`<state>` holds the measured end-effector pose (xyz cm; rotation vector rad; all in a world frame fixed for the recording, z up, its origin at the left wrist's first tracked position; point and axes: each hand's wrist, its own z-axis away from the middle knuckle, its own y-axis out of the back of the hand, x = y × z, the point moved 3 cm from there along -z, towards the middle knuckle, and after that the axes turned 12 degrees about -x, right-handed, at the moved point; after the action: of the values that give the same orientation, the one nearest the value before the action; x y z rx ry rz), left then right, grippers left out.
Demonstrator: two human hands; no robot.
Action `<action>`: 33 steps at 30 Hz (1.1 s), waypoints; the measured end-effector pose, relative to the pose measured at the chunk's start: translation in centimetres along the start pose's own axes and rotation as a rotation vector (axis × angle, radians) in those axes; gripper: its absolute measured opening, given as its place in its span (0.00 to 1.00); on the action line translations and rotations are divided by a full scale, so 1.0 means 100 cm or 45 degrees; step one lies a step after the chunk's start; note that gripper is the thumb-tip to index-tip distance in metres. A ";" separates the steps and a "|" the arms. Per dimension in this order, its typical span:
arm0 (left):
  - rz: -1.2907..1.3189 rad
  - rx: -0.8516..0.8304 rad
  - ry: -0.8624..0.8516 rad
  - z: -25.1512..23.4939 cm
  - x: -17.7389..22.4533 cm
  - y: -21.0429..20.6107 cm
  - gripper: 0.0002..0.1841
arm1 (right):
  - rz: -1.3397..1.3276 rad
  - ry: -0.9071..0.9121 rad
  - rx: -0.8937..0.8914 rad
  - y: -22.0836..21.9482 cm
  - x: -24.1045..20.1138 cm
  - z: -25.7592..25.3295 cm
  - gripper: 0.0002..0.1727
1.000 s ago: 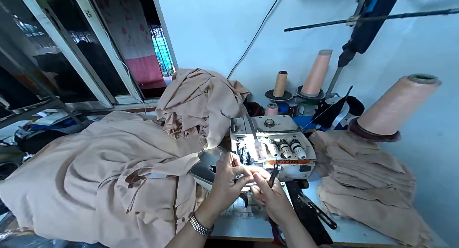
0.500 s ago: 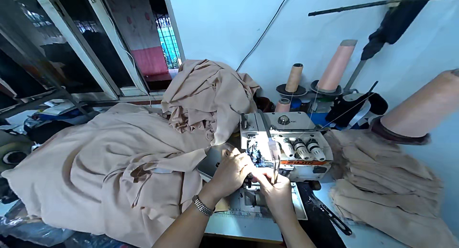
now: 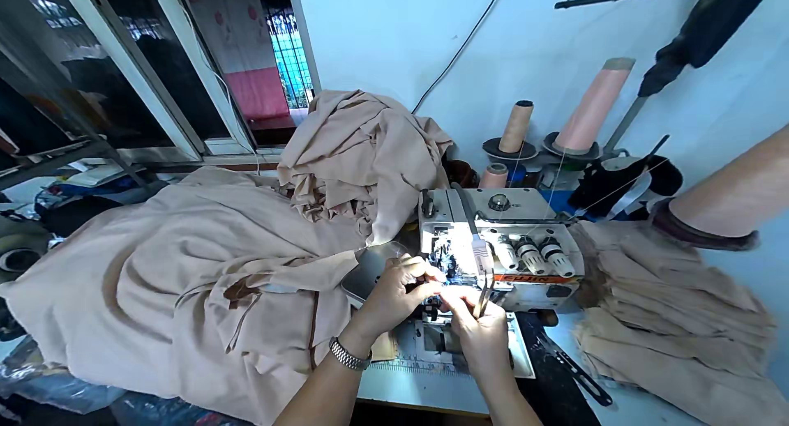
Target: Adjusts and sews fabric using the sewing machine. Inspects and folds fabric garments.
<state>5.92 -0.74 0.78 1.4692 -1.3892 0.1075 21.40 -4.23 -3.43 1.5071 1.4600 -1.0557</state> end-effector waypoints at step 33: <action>-0.187 -0.166 0.095 -0.002 -0.002 -0.001 0.17 | 0.242 -0.108 -0.113 -0.002 -0.017 0.007 0.03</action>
<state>6.02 -0.52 0.67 1.4387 -1.2022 -0.0212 21.12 -5.49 -2.05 1.4872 1.2620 -0.9176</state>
